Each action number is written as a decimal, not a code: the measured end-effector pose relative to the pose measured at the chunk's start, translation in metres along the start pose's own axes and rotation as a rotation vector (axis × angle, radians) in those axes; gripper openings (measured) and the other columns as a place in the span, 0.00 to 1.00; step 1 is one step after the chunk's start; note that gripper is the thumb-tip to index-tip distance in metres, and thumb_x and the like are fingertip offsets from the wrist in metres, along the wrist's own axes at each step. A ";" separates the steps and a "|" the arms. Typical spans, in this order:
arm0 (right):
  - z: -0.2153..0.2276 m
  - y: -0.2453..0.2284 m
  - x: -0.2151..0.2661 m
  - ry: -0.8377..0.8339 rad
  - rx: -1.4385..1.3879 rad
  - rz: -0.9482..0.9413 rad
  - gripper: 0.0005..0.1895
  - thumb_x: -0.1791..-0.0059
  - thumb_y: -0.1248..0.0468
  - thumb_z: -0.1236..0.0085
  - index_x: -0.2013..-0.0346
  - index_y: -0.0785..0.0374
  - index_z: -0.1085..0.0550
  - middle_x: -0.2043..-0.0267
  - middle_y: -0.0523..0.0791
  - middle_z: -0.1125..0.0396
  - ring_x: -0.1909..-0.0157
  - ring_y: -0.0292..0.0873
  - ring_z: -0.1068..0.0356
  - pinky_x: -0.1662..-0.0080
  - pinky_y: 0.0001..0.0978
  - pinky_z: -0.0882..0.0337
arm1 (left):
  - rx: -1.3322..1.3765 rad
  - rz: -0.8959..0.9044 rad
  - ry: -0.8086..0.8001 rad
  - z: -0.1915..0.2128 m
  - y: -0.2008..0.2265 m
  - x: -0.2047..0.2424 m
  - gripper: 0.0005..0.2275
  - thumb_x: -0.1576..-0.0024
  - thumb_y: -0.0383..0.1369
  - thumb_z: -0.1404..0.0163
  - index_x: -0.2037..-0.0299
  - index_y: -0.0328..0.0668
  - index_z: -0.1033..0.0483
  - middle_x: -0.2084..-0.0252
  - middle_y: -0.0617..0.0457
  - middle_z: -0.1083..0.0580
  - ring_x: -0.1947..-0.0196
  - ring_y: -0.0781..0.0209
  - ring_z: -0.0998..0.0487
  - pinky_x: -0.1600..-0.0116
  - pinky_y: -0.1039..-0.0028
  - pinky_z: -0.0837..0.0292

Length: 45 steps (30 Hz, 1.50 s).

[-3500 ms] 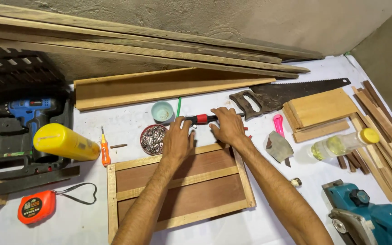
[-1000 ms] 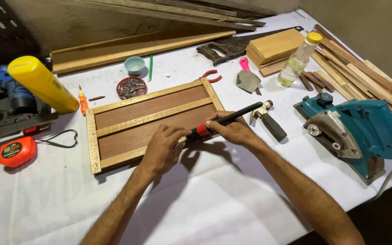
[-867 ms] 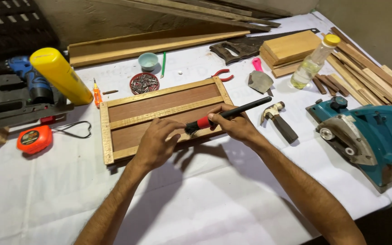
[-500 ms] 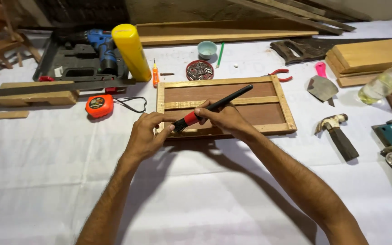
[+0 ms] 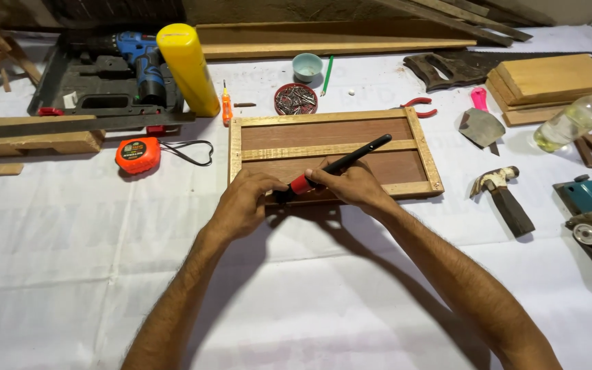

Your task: The person assembles a small wooden frame by brushing the surface, hammering nails, sanding a wooden strip, measuring and aligning it, then nailing it in place. They finish by trimming the strip with a utility knife and hammering the final nail.

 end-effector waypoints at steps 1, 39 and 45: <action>0.006 0.006 0.002 0.010 0.000 -0.005 0.19 0.51 0.48 0.37 0.68 0.62 0.19 0.78 0.42 0.32 0.76 0.34 0.35 0.74 0.28 0.37 | 0.004 -0.009 -0.006 -0.005 0.004 -0.005 0.13 0.45 0.24 0.44 0.51 0.49 0.18 0.50 0.58 0.21 0.55 0.59 0.30 0.46 0.68 0.31; 0.116 0.019 -0.017 0.173 -0.527 -0.054 0.15 0.49 0.55 0.42 0.55 0.63 0.21 0.71 0.43 0.26 0.80 0.30 0.37 0.79 0.19 0.39 | 0.203 -0.245 0.255 -0.038 0.066 -0.120 0.10 0.43 0.30 0.42 0.57 0.38 0.28 0.60 0.48 0.26 0.57 0.52 0.29 0.56 0.65 0.26; 0.149 0.015 -0.059 0.192 -0.767 -0.139 0.21 0.48 0.58 0.40 0.46 0.69 0.24 0.65 0.47 0.26 0.77 0.31 0.35 0.77 0.20 0.36 | 0.177 -0.076 0.234 -0.013 0.054 -0.164 0.11 0.43 0.30 0.42 0.57 0.34 0.30 0.61 0.44 0.27 0.59 0.51 0.27 0.57 0.62 0.28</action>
Point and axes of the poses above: each hand's wrist, its own x-axis away from the middle knuckle, its own z-axis out of the back of the hand, y = z × x, the point moved 2 cm from there along -x, towards the middle knuckle
